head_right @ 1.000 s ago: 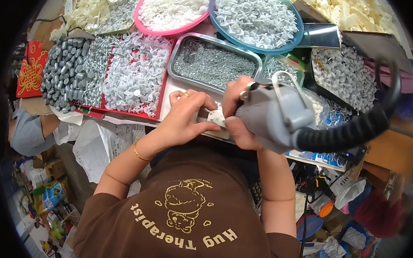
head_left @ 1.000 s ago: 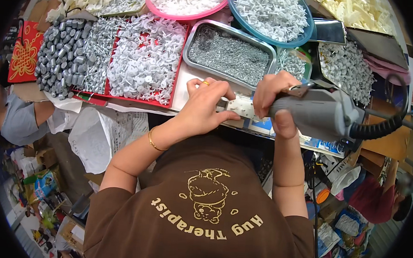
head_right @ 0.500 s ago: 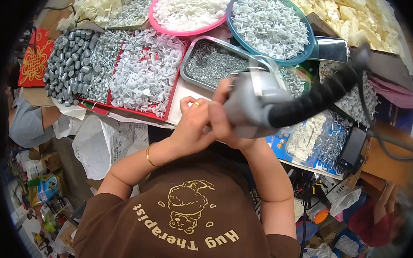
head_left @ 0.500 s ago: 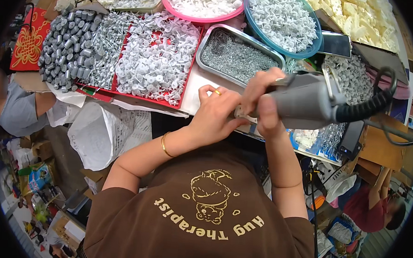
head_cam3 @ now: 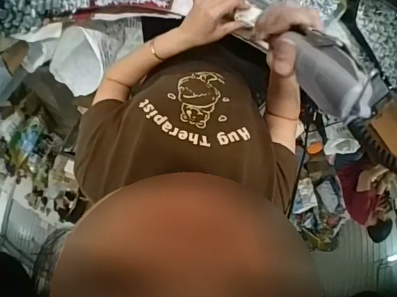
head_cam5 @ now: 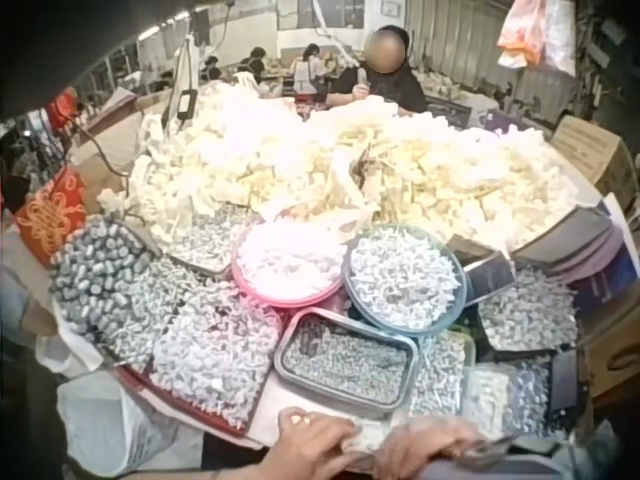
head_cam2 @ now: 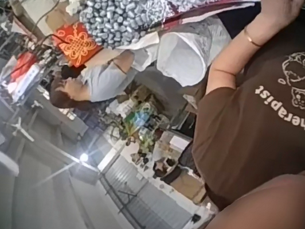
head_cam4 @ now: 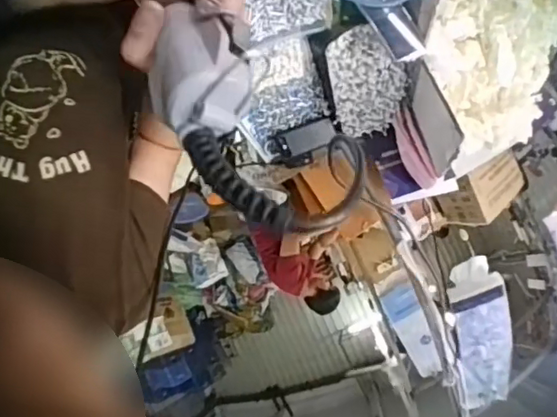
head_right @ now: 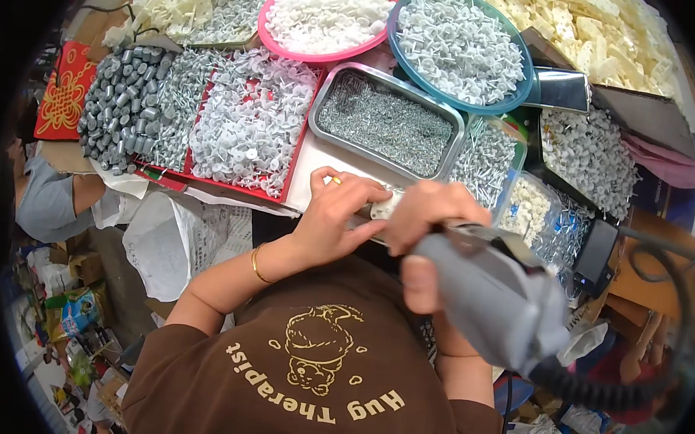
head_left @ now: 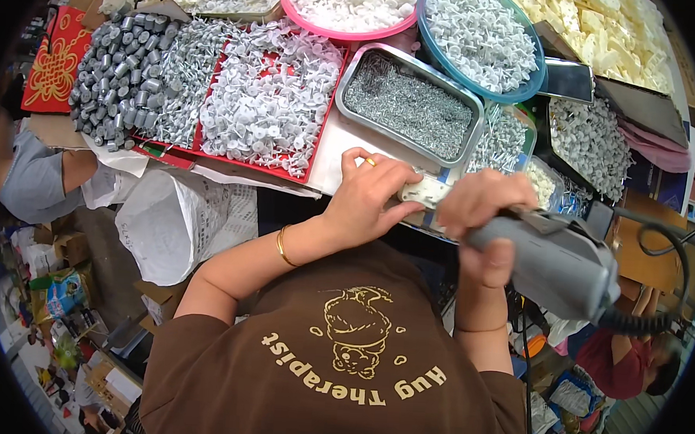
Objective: Assembling small toy components by inserting metal parts and using a heat gun.
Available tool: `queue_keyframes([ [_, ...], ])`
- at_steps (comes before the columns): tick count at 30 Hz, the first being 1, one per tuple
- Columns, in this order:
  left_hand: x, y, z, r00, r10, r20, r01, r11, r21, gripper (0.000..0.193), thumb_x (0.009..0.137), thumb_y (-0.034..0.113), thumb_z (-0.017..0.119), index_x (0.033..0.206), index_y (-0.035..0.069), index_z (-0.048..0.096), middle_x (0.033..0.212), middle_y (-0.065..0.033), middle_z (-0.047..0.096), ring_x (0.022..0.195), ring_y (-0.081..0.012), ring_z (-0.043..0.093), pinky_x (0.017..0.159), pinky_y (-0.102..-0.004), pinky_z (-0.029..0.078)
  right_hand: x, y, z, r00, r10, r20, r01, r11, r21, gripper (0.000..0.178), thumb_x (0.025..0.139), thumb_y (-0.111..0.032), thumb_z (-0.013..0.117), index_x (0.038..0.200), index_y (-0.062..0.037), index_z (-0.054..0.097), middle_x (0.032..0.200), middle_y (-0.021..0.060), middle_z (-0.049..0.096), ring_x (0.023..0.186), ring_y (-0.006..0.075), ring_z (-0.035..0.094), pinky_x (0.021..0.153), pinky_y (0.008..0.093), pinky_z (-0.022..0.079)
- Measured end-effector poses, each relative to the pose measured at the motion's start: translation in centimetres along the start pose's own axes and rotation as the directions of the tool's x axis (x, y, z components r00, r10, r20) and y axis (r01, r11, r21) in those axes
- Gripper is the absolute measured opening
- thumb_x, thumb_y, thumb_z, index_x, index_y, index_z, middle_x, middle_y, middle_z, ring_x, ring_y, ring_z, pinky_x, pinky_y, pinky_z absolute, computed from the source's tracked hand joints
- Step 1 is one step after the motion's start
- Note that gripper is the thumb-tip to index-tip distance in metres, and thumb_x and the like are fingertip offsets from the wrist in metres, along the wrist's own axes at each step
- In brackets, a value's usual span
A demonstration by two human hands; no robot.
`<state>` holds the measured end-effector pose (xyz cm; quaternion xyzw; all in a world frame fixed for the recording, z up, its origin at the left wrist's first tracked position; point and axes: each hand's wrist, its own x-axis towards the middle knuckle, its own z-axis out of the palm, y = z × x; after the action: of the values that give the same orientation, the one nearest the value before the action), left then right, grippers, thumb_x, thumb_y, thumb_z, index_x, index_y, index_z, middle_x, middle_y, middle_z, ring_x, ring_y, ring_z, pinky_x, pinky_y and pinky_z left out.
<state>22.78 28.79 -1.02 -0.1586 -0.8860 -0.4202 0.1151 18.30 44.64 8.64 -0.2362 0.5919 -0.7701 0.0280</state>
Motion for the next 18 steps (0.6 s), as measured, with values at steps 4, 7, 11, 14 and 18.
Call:
queue_keyframes([
  [4,0.2,0.6,-0.3,0.999,-0.032,0.016,0.032,0.999,-0.013,0.041,0.078,0.028,0.084,0.111,0.01,0.067,0.103,-0.0032,0.07,0.094,-0.0198,0.065,0.096,-0.0416,0.031,-0.5,1.0,-1.9,0.995,0.101,-0.022,-0.099,0.993,0.061,0.05,0.086,-0.049,0.071,0.083,-0.0068,0.044,0.063,0.0035,0.045,0.051,0.013,0.046,0.048,0.0271,0.045],
  [7,0.4,0.6,-0.3,0.998,-0.029,0.056,0.03,0.999,-0.019,0.043,0.077,0.023,0.084,0.114,0.01,0.067,0.102,-0.0034,0.07,0.094,-0.0202,0.065,0.096,-0.0413,0.033,-0.2,1.7,-2.4,0.995,0.013,0.1,-0.01,1.0,-0.029,0.046,0.089,-0.046,0.067,0.085,-0.0063,0.044,0.062,0.0039,0.045,0.05,0.0136,0.045,0.047,0.0272,0.045],
  [11,0.3,-0.4,0.4,0.993,0.115,-0.036,-0.114,0.993,0.028,0.051,0.073,0.014,0.083,0.12,0.007,0.067,0.1,-0.0057,0.069,0.091,-0.0244,0.064,0.094,-0.0426,0.042,-0.3,1.7,-2.8,1.0,-0.002,-0.031,0.002,1.0,0.003,0.044,0.093,-0.045,0.062,0.092,-0.004,0.045,0.062,0.0052,0.046,0.051,0.0146,0.047,0.046,0.0284,0.045],
  [14,0.4,-0.8,0.1,0.988,0.145,-0.051,-0.148,0.988,-0.053,0.053,0.069,0.007,0.082,0.12,0.004,0.067,0.103,-0.0086,0.071,0.093,-0.0287,0.067,0.089,-0.0414,0.052,2.0,-0.7,-4.7,0.935,-0.108,-0.339,0.108,0.994,-0.018,0.044,0.095,-0.045,0.059,0.098,-0.002,0.049,0.062,0.0073,0.049,0.053,0.0166,0.051,0.048,0.0292,0.046],
  [18,0.6,0.8,-1.1,0.974,0.17,-0.152,-0.193,0.97,-0.15,0.051,0.068,-0.003,0.077,0.118,0.003,0.069,0.108,-0.0122,0.073,0.099,-0.0331,0.071,0.083,-0.037,0.059,7.1,-0.3,-17.0,0.549,-0.297,-0.781,-0.037,0.925,-0.377,0.056,0.092,-0.04,0.071,0.116,0.0057,0.049,0.091,0.0162,0.062,0.073,0.0214,0.061,0.067,0.0367,0.054],
])
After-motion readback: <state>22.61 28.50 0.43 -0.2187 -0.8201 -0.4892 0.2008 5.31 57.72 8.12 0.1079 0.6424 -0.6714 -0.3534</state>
